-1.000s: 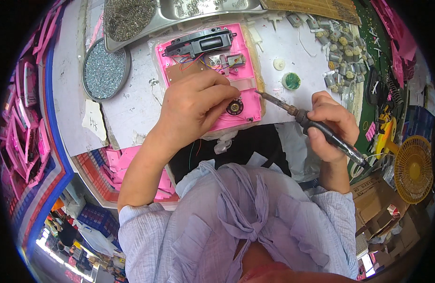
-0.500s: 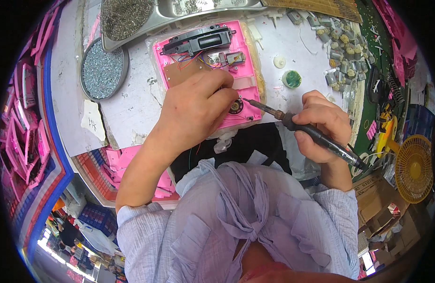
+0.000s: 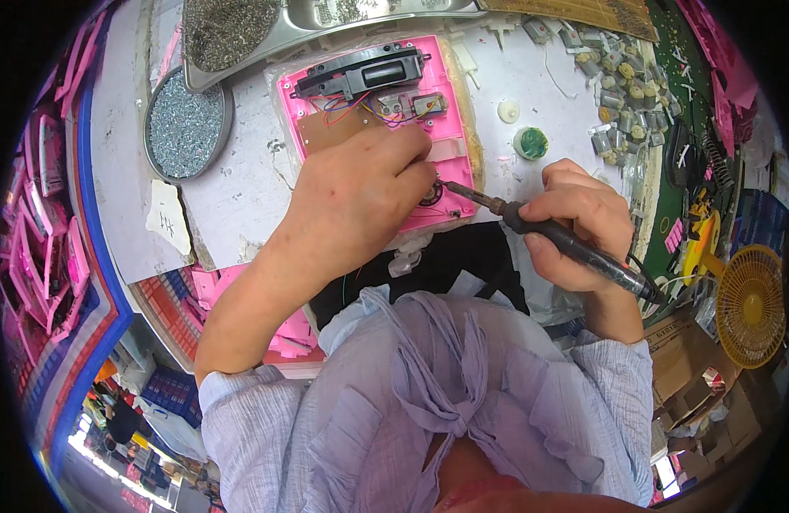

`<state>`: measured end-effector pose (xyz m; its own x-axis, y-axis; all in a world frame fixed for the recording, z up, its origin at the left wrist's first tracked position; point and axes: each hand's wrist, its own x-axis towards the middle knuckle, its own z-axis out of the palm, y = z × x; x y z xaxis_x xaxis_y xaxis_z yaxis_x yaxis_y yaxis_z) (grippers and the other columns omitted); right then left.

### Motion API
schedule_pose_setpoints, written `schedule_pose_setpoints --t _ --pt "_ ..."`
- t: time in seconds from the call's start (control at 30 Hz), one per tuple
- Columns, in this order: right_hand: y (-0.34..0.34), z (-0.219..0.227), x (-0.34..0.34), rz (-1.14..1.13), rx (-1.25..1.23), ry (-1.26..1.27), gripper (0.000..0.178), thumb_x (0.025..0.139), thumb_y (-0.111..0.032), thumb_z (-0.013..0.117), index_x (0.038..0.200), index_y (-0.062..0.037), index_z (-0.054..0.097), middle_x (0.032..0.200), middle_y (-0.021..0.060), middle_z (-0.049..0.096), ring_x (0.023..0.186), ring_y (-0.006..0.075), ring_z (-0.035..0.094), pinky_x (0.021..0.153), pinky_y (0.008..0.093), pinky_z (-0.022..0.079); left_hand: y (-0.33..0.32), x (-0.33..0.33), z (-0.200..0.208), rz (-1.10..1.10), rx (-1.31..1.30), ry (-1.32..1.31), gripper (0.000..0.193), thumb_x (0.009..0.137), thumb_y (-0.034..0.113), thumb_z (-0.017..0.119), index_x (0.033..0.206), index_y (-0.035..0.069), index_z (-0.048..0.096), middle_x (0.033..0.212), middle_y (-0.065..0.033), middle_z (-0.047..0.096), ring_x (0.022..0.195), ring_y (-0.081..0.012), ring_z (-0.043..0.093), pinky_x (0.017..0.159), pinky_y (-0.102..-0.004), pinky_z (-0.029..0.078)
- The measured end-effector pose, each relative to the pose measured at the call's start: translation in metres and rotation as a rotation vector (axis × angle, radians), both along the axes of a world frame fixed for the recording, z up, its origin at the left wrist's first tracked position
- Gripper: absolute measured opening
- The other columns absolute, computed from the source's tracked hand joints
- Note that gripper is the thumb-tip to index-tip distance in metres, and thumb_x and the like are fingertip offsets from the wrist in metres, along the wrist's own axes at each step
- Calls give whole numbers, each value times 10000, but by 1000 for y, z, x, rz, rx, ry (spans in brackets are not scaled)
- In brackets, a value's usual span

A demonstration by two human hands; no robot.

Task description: The user is assembling a pink plastic toy, soldering components, and gluing the casing together.

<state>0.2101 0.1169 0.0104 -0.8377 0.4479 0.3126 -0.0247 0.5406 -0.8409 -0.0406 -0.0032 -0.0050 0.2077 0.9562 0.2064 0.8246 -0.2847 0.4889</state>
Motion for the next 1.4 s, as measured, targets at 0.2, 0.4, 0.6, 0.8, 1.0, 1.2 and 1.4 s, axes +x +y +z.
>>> schedule_pose_setpoints --t 0.2,0.4,0.6,0.8,1.0,1.2,1.4 --pt "1 3 -2 11 29 8 271 714 -35 777 974 -32 700 738 77 655 593 242 551 585 347 436 -1 1 2 -1 -15 14 232 728 73 786 948 101 715 1033 -35 690 908 -248 707 685 -367 591" --pt "1 12 12 -32 31 -8 301 725 -40 782 1010 4 695 718 97 649 626 236 573 625 348 449 -2 -2 1 -17 -43 18 243 717 65 781 948 101 714 1034 -36 688 917 -247 706 695 -371 591" --pt "9 16 108 -664 -111 129 263 865 -63 686 1093 66 662 986 130 679 861 193 640 777 309 508 0 -4 3 -35 -23 7 230 717 60 783 933 86 707 1020 -55 684 911 -269 701 730 -378 590" --pt "43 41 236 -1252 -31 551 104 925 28 617 1017 30 667 911 66 667 655 65 505 589 200 415 0 3 -3 2 71 -11 179 765 25 785 912 48 684 994 -102 680 900 -296 696 750 -394 571" --pt "64 42 247 -1417 45 533 85 899 13 634 951 8 701 896 42 682 755 87 603 670 211 468 0 11 -1 14 66 -18 190 781 7 782 939 40 680 1007 -113 665 893 -303 694 727 -399 570" --pt "114 14 231 -1444 -2 19 194 932 -187 778 1084 -70 751 915 3 680 808 111 626 739 276 495 -15 0 -8 54 95 2 188 807 44 781 963 48 676 1035 -118 669 904 -304 695 733 -396 574" --pt "42 -4 198 -1020 -928 511 402 1049 -268 626 1352 -5 598 812 9 559 640 77 456 628 240 423 -38 -19 -6 150 34 -238 329 792 -11 767 1105 50 688 1162 -151 639 971 -307 686 765 -372 587"
